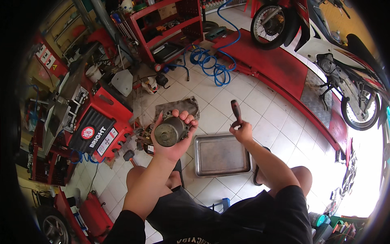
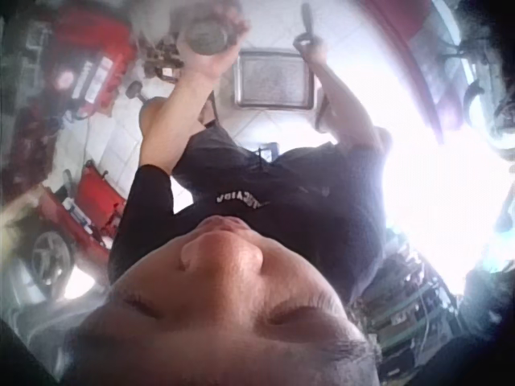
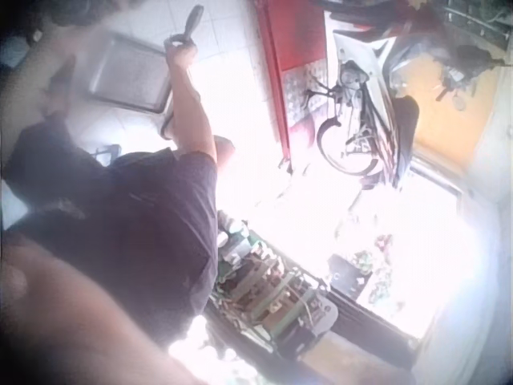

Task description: The person holds a cylindrical mechanical part and uses a screwdriver to pry and manipulate internal components. They rotate the part to access different sides and occasionally place it on a metal tray on the floor.

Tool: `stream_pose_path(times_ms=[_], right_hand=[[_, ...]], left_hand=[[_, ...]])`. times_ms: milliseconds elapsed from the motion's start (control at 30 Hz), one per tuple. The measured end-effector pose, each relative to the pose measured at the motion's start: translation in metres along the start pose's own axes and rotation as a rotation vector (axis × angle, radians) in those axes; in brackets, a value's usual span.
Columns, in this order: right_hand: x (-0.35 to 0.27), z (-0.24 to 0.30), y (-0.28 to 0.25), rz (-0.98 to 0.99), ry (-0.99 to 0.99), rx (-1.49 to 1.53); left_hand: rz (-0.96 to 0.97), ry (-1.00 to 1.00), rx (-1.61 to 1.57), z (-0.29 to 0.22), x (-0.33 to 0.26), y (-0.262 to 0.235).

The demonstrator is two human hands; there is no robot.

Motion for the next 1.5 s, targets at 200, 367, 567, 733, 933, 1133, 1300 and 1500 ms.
stream_pose_path(times_ms=[200, 367, 567, 733, 933, 1133, 1300, 1500], right_hand=[[-0.038, 0.183, -0.049, 0.248, -0.09, 0.476], [-0.095, 0.228, -0.04, 0.428, -0.226, 0.556], [-0.084, 0.224, -0.031, 0.47, -0.473, 0.325], [-0.08, 0.222, -0.029, 0.439, -0.603, 0.294], [-0.08, 0.22, -0.026, 0.415, -0.539, 0.217], [-0.08, 0.225, -0.029, 0.417, -0.642, 0.095], [-0.085, 0.223, -0.029, 0.412, -0.65, 0.062], [-0.092, 0.234, -0.026, 0.413, -0.765, 0.113]], left_hand=[[-0.048, -0.005, -0.036, 0.011, -0.003, -0.003], [-0.091, -0.049, -0.036, 0.037, 0.0, -0.016], [-0.139, -0.13, -0.024, 0.047, -0.006, -0.024], [-0.164, -0.173, -0.039, 0.054, -0.009, -0.027], [-0.159, -0.219, -0.099, 0.057, -0.01, -0.029], [-0.271, -0.26, -0.1, 0.057, -0.019, -0.031], [-0.261, -0.257, -0.147, 0.057, -0.025, -0.035], [-0.196, -0.277, -0.231, 0.054, -0.029, -0.042]])
Point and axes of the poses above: each hand's wrist, its own x-axis towards the middle knuckle, its own y-axis out of the palm, z = x × y, the point moved 5 cm from there along x, towards the middle knuckle, and after that the axes turned 5 degrees about z, right-handed, at the moved point
